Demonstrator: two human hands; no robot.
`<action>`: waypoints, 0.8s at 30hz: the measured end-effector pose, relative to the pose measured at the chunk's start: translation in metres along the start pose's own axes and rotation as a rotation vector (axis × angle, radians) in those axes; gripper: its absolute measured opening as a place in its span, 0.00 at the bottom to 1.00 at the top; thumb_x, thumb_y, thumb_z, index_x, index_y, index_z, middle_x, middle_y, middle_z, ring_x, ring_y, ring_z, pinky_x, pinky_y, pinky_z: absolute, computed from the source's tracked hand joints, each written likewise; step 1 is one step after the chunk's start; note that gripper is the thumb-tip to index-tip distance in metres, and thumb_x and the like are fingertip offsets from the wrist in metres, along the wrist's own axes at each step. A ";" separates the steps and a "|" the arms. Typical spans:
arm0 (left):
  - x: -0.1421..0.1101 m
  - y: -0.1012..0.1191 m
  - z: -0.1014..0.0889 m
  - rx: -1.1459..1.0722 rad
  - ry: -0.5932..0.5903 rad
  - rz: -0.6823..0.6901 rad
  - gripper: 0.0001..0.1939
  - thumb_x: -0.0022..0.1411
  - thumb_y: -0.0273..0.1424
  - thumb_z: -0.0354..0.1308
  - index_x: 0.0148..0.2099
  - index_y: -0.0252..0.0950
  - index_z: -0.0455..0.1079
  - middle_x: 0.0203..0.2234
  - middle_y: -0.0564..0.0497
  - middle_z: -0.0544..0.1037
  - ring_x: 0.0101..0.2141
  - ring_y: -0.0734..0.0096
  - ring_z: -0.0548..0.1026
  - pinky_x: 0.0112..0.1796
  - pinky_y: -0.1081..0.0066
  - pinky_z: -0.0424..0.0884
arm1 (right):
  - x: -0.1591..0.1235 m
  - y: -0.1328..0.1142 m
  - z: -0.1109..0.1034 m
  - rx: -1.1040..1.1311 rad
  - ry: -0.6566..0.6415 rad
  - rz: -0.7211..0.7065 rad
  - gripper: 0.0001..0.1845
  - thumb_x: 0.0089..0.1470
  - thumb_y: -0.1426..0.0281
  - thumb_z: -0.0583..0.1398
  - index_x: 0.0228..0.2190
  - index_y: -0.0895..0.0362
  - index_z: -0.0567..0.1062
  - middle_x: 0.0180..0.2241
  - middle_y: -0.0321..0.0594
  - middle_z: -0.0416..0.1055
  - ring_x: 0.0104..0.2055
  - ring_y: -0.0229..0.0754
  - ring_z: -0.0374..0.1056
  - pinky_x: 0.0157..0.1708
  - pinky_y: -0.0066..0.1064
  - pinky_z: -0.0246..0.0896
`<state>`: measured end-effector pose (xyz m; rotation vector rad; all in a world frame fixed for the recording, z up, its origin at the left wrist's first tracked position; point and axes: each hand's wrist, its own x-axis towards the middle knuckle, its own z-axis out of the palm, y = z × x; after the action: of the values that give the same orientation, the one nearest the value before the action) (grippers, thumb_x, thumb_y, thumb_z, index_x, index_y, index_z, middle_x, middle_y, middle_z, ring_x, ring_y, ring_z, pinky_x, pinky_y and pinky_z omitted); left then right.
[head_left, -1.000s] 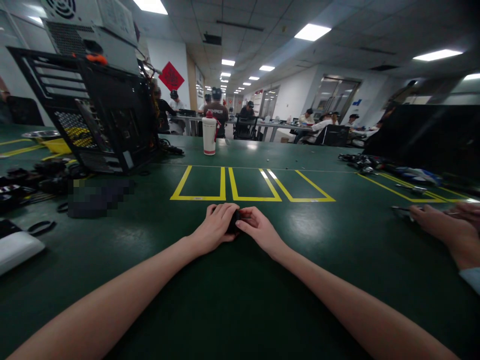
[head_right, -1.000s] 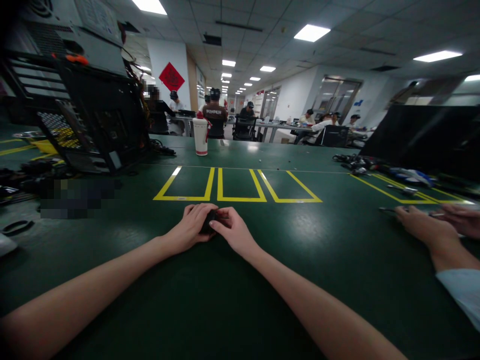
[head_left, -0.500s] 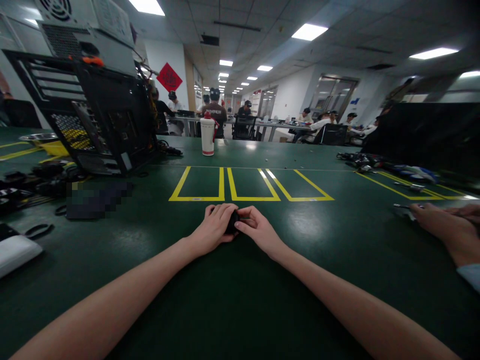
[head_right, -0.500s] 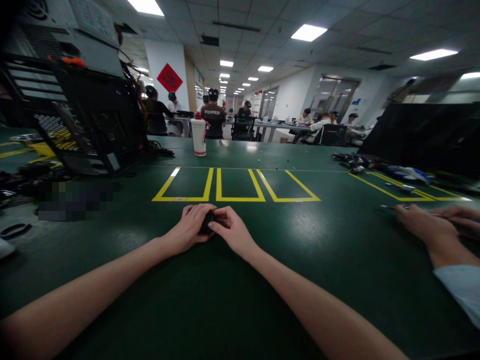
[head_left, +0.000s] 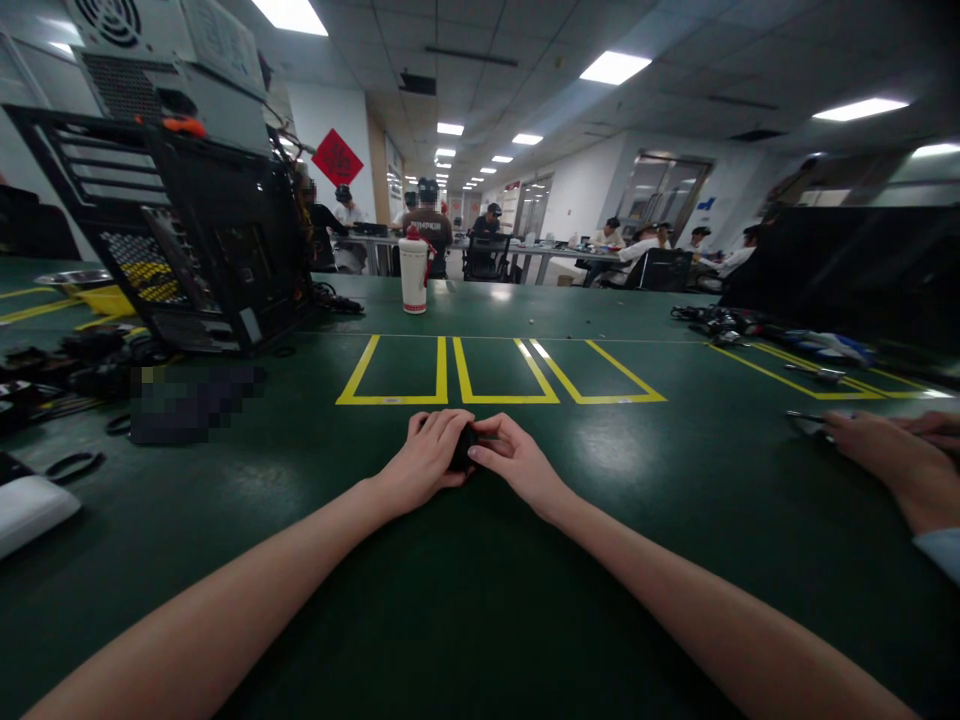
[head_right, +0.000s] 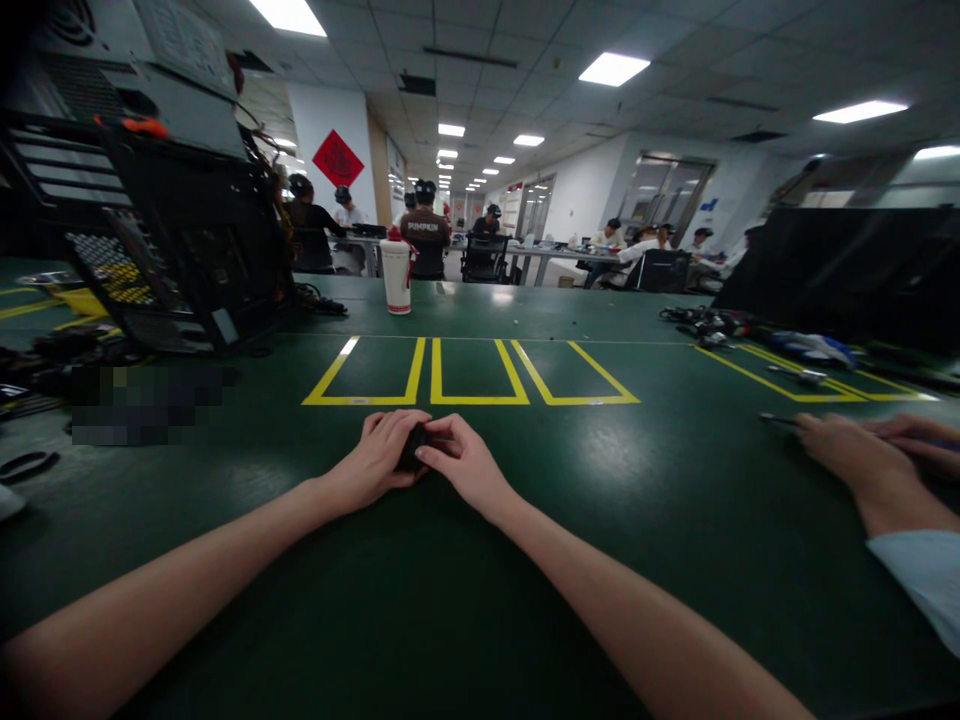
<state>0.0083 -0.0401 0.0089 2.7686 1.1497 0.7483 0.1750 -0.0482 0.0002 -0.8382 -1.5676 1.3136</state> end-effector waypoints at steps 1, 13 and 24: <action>0.000 0.000 -0.001 -0.001 -0.005 0.002 0.28 0.52 0.29 0.55 0.53 0.38 0.47 0.48 0.45 0.60 0.48 0.59 0.60 0.47 0.56 0.52 | 0.000 0.000 0.000 -0.011 0.009 0.008 0.14 0.45 0.69 0.59 0.37 0.54 0.65 0.39 0.37 0.65 0.43 0.40 0.63 0.43 0.37 0.61; 0.001 -0.002 0.004 0.023 -0.006 0.004 0.29 0.50 0.27 0.55 0.53 0.37 0.47 0.48 0.44 0.60 0.48 0.59 0.59 0.48 0.56 0.52 | -0.001 -0.002 0.000 0.007 -0.019 0.003 0.16 0.43 0.71 0.60 0.37 0.54 0.64 0.41 0.37 0.64 0.43 0.40 0.64 0.42 0.36 0.62; 0.000 0.003 -0.005 0.001 -0.035 -0.009 0.29 0.52 0.28 0.54 0.54 0.38 0.45 0.49 0.45 0.59 0.49 0.59 0.59 0.49 0.55 0.51 | 0.002 0.001 -0.002 -0.057 0.002 0.069 0.18 0.45 0.68 0.58 0.41 0.55 0.64 0.42 0.40 0.65 0.45 0.41 0.63 0.46 0.39 0.59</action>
<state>0.0081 -0.0433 0.0144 2.7640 1.1562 0.6959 0.1759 -0.0457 0.0000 -0.9356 -1.5934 1.3215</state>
